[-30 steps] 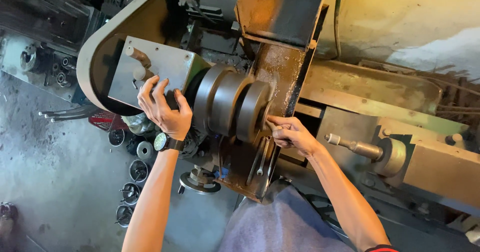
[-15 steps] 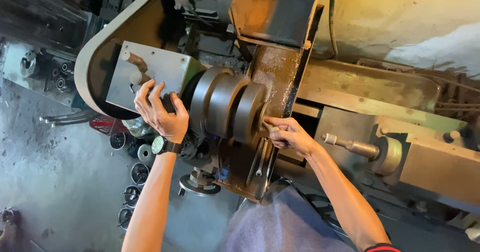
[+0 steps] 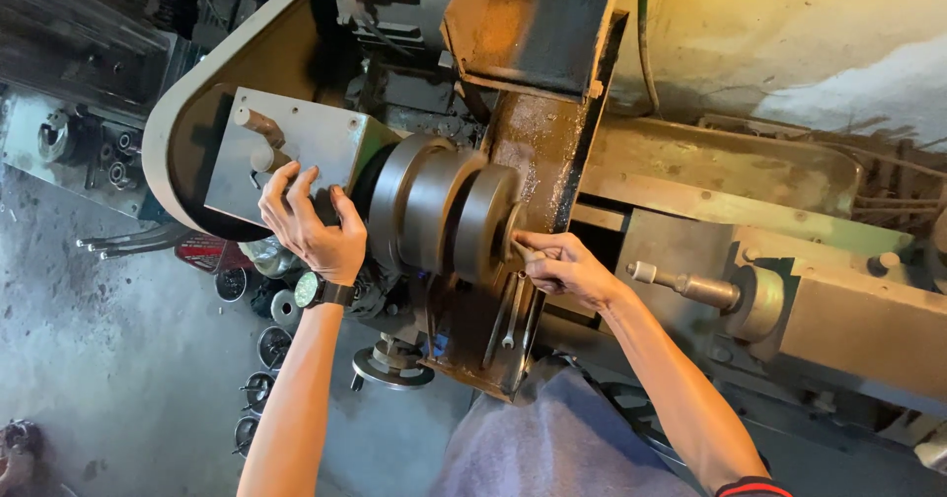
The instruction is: Operating a lathe machine to machine a small metal component, including setup, cleaning, and precision measurement.
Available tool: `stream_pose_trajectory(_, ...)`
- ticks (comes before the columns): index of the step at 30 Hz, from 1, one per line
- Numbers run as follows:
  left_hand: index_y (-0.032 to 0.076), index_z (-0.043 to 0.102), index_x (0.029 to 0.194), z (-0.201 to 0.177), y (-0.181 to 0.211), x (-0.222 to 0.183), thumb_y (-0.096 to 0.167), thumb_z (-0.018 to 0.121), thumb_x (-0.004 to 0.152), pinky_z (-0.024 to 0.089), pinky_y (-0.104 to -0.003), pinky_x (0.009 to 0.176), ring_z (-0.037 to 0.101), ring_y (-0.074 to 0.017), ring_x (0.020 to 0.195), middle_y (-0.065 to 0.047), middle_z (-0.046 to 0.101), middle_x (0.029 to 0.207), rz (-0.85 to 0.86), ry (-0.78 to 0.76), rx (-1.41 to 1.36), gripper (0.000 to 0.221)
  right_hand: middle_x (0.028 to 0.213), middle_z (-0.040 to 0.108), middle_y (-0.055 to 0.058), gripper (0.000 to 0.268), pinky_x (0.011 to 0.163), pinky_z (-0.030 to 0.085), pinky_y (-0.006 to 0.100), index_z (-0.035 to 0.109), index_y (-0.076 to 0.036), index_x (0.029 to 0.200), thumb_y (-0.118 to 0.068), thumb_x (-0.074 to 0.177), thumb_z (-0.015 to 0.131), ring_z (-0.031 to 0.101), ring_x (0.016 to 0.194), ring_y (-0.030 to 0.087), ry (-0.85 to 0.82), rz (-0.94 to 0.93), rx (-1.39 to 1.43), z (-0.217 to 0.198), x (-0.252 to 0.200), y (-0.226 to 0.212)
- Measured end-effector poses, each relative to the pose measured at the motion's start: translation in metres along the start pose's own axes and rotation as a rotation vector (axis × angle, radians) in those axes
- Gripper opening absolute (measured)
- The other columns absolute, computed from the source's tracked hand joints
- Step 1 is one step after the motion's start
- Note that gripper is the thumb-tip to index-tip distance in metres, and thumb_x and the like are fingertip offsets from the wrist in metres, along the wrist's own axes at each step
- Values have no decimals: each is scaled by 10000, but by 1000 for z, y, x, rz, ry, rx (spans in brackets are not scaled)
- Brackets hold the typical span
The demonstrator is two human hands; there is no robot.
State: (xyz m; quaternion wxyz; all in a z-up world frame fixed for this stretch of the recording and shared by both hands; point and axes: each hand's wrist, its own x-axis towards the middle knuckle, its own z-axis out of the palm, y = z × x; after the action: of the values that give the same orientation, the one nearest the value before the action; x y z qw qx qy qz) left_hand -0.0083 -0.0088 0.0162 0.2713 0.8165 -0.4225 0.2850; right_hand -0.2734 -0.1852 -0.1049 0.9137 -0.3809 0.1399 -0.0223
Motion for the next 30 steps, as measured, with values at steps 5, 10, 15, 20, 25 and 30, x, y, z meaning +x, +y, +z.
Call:
stream_pose_trajectory(5, 25, 604, 1240, 0, -1, 0, 15, 718, 882, 390, -516, 1111, 510, -404, 1267, -171, 553, 1359, 5, 1, 2, 376, 724, 449, -52, 515, 481, 333, 213, 551, -4, 1414, 6, 904, 620, 410, 571, 46, 10, 21, -4, -4, 0, 3)
stream_pose_trajectory(10, 20, 604, 1238, 1, -1, 0, 13, 721, 875, 386, -519, 1107, 511, -405, 1263, -174, 553, 1355, 7, 7, 7, 381, 751, 419, -53, 409, 511, 350, 221, 559, 61, 1352, 8, 950, 616, 402, 603, 50, -3, 4, 21, -1, 2, 2)
stream_pose_trajectory(15, 15, 606, 1236, 1, -2, 0, 6, 716, 877, 390, -517, 1108, 510, -404, 1266, -176, 551, 1356, 6, -6, 1, 375, 748, 435, -42, 491, 491, 355, 220, 557, 10, 1389, 12, 900, 601, 410, 581, 57, 15, 19, 29, 4, -2, -7)
stream_pose_trajectory(20, 17, 611, 1223, 1, -2, -1, 5, 715, 875, 392, -514, 1107, 513, -400, 1258, -173, 554, 1354, 8, 6, 12, 363, 750, 422, -39, 469, 479, 332, 219, 545, 23, 1376, 4, 911, 606, 393, 574, 58, -3, 36, 115, -7, -2, 7)
stream_pose_trajectory(25, 23, 618, 1205, 1, -2, 0, 26, 724, 883, 393, -511, 1108, 516, -401, 1261, -163, 560, 1352, -6, 2, 18, 339, 755, 420, -39, 467, 496, 327, 234, 568, 38, 1351, 20, 887, 609, 368, 567, 55, -18, 11, 121, -1, -3, 2)
stream_pose_trajectory(30, 22, 621, 1198, 2, -3, -1, 30, 721, 871, 387, -517, 1114, 511, -401, 1266, -163, 558, 1353, -19, 2, -1, 342, 751, 418, -35, 449, 492, 318, 243, 550, 79, 1340, 5, 903, 623, 364, 567, 57, 6, 18, 91, -10, 0, 13)
